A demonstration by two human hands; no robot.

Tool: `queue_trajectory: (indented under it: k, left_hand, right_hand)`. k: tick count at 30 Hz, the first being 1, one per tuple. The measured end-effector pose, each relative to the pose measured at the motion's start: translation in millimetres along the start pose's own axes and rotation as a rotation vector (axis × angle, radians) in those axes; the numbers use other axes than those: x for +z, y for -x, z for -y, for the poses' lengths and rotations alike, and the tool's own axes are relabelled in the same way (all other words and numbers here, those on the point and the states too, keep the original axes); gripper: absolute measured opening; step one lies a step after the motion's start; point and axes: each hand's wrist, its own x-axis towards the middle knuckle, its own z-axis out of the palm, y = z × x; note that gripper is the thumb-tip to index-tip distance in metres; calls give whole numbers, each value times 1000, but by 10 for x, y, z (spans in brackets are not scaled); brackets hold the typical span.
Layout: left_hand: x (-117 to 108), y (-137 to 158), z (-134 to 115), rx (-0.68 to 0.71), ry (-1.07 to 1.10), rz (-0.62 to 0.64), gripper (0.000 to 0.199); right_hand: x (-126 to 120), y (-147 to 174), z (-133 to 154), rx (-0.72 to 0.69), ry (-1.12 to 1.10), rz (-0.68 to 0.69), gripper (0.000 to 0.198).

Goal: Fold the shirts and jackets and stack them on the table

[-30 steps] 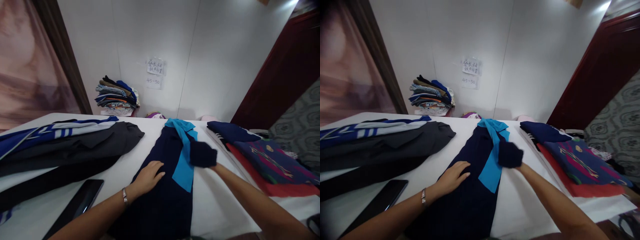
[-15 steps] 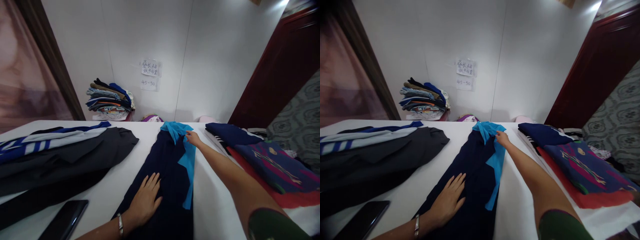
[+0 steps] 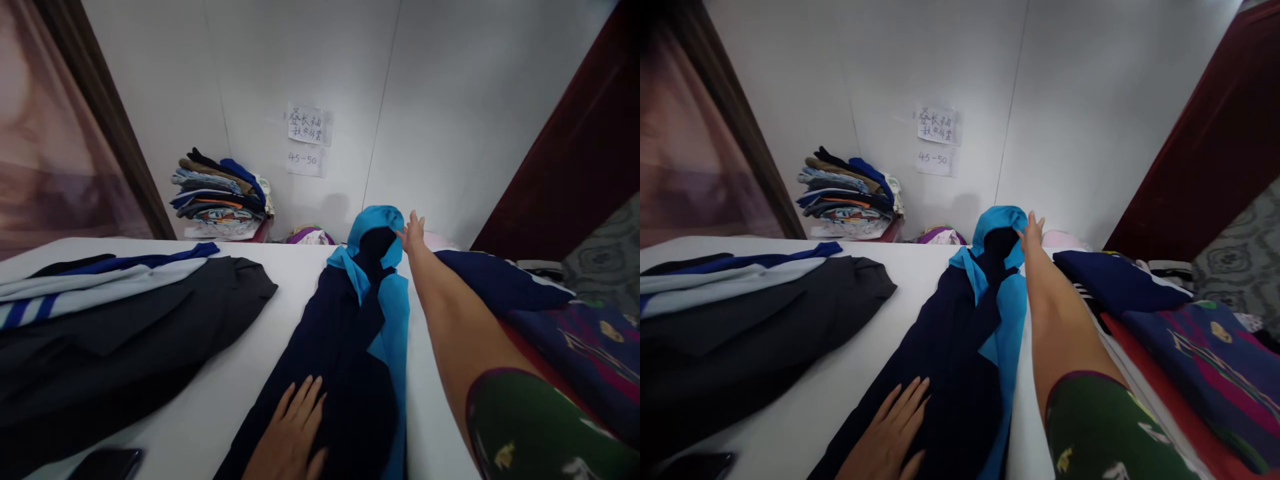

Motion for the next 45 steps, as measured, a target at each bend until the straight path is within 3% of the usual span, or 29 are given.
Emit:
queue_trajectory:
  k: [3, 7, 10, 15, 18, 22, 26, 30, 35, 41, 43, 45]
  left_hand:
    - [-16, -5, -3, 16, -6, 2, 69]
    - [-91, -24, -31, -24, 44, 27, 62]
    - [-142, -49, -57, -62, 94, 47, 56]
    - [-185, -83, -71, -78, 158, 78, 52]
    - [-210, -104, -84, -102, 196, 98, 52]
    - [-268, -140, -102, -141, 242, 147, 54]
    - [-396, -130, -121, -190, 304, 192, 57]
    - [-562, -9, -202, -236, 334, 237, 50]
    - [-668, 177, -373, -253, 399, 266, 50]
    - [-663, 199, -479, -250, 443, 252, 60]
    - [-684, 195, -483, -244, 452, 266, 63]
    - [-723, 204, -486, -255, 468, 297, 66]
  right_hand:
    - [-10, 245, 1, 99, 216, 89, 49]
    - [132, 1150, -247, 161, 362, 309, 53]
    - [120, 1831, -380, 73, 574, 454, 71]
    - [-71, 2425, -399, 41, 665, 452, 84]
    - [-132, 2457, -390, 193, 475, 365, 75]
    - [-240, 2273, -344, 393, 267, 225, 38]
    - [-541, 2095, -234, 437, 174, 143, 23]
    - [-913, 2148, -189, 540, 151, 160, 11]
    - [-1146, 2207, -146, 556, 210, 164, 32]
    - [-883, 2176, -189, 370, 418, 223, 71]
    - [-797, 2211, -280, 299, 517, 241, 76]
    - [-778, 2236, -372, 290, 478, 201, 73]
